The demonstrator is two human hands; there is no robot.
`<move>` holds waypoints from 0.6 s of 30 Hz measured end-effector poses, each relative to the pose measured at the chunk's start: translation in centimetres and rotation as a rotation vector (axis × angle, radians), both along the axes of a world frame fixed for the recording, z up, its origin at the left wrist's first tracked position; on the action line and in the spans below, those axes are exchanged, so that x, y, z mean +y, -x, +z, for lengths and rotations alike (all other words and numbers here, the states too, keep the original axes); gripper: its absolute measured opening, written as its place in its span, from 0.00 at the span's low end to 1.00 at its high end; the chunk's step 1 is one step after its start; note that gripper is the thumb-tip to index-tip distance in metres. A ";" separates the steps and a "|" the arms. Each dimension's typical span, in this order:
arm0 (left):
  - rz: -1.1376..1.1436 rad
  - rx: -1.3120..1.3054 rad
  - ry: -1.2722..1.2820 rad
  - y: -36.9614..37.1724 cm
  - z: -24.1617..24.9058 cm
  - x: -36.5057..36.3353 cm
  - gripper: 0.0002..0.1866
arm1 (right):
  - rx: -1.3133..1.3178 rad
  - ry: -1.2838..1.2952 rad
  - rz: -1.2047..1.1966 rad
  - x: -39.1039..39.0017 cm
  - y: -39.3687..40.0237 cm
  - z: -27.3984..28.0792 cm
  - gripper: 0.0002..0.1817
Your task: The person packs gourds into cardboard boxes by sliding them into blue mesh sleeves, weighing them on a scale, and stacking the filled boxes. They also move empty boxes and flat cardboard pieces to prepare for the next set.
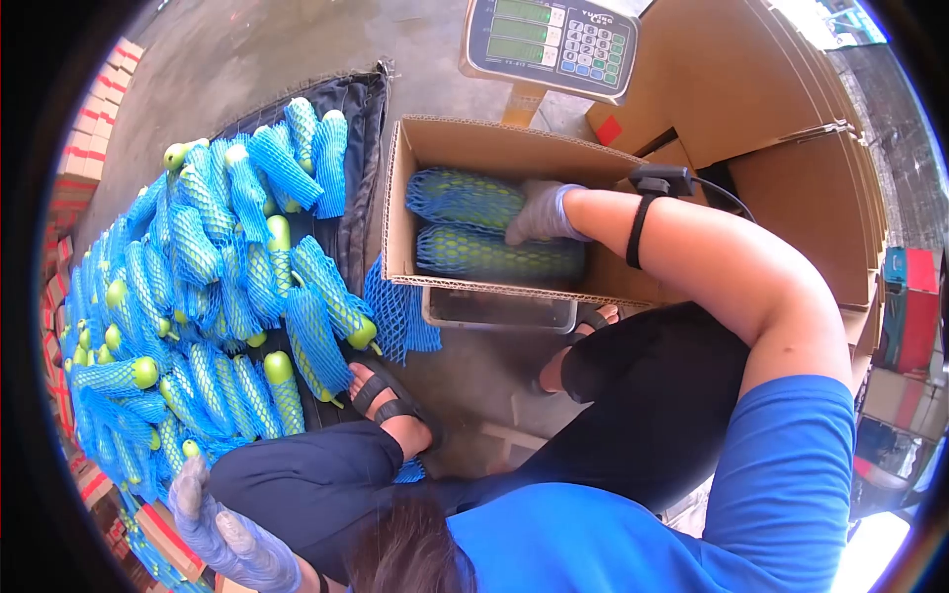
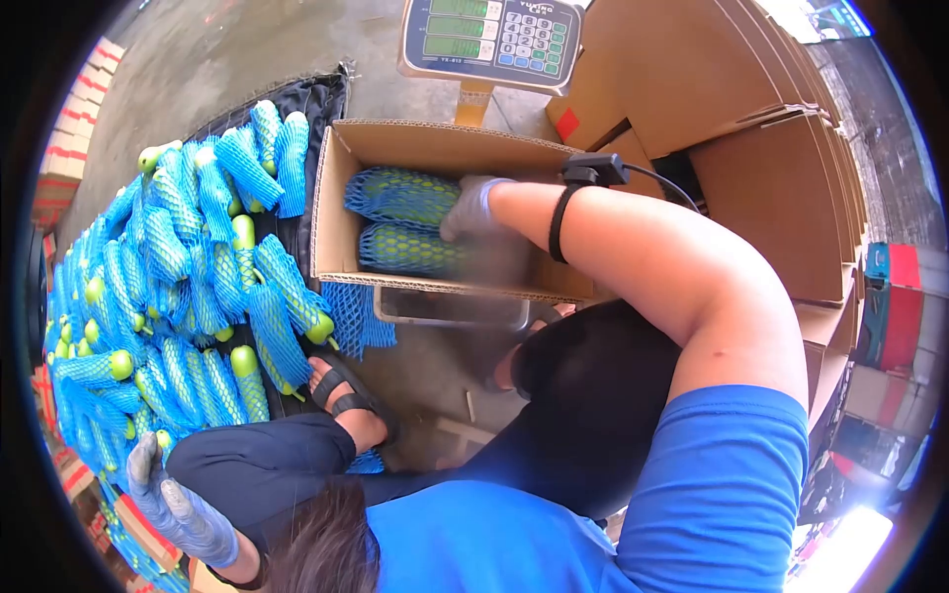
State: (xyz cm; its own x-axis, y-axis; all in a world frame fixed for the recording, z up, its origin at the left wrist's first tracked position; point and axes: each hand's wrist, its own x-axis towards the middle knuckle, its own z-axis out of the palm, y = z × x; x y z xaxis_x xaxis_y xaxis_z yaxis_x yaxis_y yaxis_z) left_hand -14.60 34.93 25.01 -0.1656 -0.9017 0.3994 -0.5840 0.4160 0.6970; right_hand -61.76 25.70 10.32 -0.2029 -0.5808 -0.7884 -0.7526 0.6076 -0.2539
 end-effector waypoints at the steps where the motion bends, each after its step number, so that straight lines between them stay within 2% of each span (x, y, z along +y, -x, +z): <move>1: 0.009 -0.002 -0.005 -0.5 0.0 0.3 0.24 | -0.158 -0.090 -0.014 -0.3 0.0 0.7 0.41; 2: 0.018 -0.007 -0.007 -0.3 0.3 0.4 0.23 | -0.154 -0.083 -0.017 -0.2 -0.1 0.5 0.41; 4: 0.032 -0.021 -0.005 -0.9 0.1 0.7 0.23 | 0.179 0.107 0.197 0.0 -0.1 -0.3 0.39; 5: 0.039 -0.028 0.002 -1.8 -0.3 1.1 0.23 | 0.184 0.109 0.190 0.2 0.1 -0.1 0.39; 7: 0.072 -0.097 0.004 -1.4 0.2 0.9 0.21 | 0.391 0.184 0.446 0.6 0.0 1.0 0.34; 8: 0.068 -0.093 0.005 -1.1 0.4 0.8 0.21 | 0.395 0.183 0.443 0.6 0.1 1.5 0.34; 10: 0.043 -0.102 0.137 3.0 1.9 -0.2 0.19 | 0.472 -0.190 0.853 0.4 -0.5 3.0 0.27; 13: 0.028 -0.099 0.141 3.5 1.9 -0.6 0.19 | 0.405 -0.346 0.893 0.8 0.4 0.2 0.24; 15: -0.012 -0.105 0.083 0.8 0.8 -0.3 0.20 | 0.342 -0.363 0.943 2.1 -0.3 0.8 0.27; 16: -0.062 -0.108 0.024 0.3 0.8 -0.1 0.20 | 0.325 -0.444 0.958 2.6 -0.5 -0.3 0.31; 17: -0.068 -0.027 0.025 0.2 0.2 0.2 0.20 | 0.284 -0.389 0.955 3.6 0.5 -3.2 0.33; 18: -0.129 0.014 0.075 0.3 0.0 0.0 0.19 | 0.332 -0.374 0.876 3.8 0.0 -3.0 0.35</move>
State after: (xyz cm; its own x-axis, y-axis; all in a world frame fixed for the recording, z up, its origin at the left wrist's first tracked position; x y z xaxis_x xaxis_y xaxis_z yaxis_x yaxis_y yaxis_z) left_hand -14.87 34.90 25.02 -0.2719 -0.8408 0.4682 -0.5132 0.5382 0.6685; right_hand -61.73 29.47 7.35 -0.0652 -0.3573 -0.9317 -0.9702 -0.1958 0.1430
